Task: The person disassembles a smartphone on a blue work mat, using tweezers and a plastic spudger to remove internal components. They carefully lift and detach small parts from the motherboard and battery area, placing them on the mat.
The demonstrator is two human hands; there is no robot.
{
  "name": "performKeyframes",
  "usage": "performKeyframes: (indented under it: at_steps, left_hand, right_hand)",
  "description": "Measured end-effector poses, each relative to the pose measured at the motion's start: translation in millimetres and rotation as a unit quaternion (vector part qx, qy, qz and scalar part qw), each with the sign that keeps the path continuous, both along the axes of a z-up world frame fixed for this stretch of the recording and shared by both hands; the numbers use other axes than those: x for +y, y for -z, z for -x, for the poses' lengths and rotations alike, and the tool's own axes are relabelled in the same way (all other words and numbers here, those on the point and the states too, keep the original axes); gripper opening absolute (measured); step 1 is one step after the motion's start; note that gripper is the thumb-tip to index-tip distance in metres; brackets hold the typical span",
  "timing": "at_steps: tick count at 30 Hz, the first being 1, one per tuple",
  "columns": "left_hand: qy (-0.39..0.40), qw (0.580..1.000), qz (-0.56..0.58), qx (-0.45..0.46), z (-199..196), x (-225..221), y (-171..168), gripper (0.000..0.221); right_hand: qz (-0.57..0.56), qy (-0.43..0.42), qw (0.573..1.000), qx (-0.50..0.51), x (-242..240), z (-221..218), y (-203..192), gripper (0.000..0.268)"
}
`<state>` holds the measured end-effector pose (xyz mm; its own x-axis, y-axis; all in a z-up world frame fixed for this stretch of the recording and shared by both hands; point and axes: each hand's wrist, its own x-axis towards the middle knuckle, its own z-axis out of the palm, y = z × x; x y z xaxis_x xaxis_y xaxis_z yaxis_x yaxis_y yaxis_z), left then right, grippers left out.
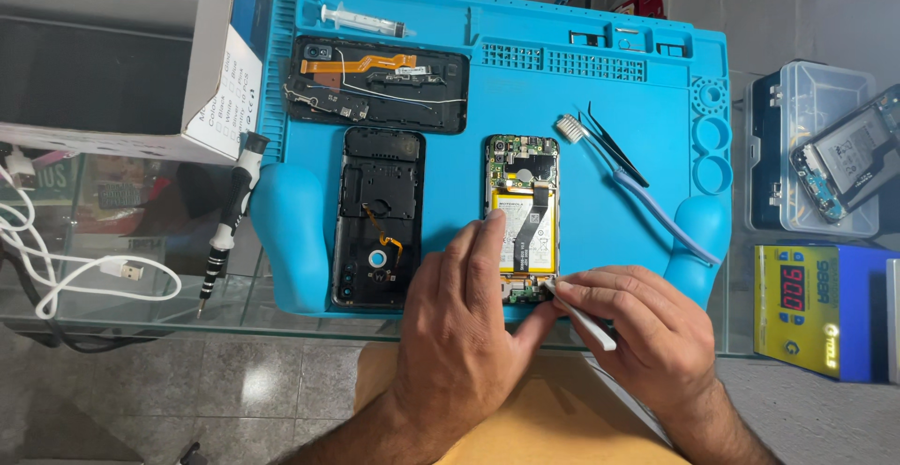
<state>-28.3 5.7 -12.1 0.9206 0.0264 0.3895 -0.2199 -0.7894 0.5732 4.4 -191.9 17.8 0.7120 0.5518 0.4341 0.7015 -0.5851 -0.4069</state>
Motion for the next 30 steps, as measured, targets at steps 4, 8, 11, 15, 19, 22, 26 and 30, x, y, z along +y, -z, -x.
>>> performKeyframes:
  at_steps: [4,8,11,15,19,22,26,30]
  left_hand:
    - [0.003,1.0,-0.003,0.005,1,0,-1,0.09]
    - [-0.006,1.0,-0.003,0.0,2,-2,0,0.092]
    - [0.005,1.0,0.013,0.004,1,0,1,0.098]
    - [0.043,0.995,0.086,-0.003,-2,6,-12,0.075]
    - [0.038,0.997,0.074,0.0,-2,4,-11,0.072]
    - [0.033,0.997,0.062,0.018,-2,2,-13,0.075]
    - [-0.002,1.0,0.008,0.028,-4,-3,-16,0.084]
    - [-0.021,0.999,-0.032,0.031,-9,-5,-20,0.076]
  right_hand:
    - [-0.021,0.006,1.0,0.013,-1,-2,0,0.014]
    - [-0.052,0.021,0.997,0.047,-4,-1,0,0.009]
    - [-0.064,0.03,0.995,0.069,-5,-2,-1,0.005]
    - [-0.084,0.072,0.989,0.094,-7,2,0,0.004]
    - [-0.082,0.053,0.991,0.089,-15,7,-2,0.004]
    - [-0.065,0.035,0.995,0.063,-25,13,3,0.006]
    - [-0.083,0.039,0.991,0.096,-36,12,5,0.005]
    - [-0.102,0.028,0.985,0.133,-39,8,3,0.008]
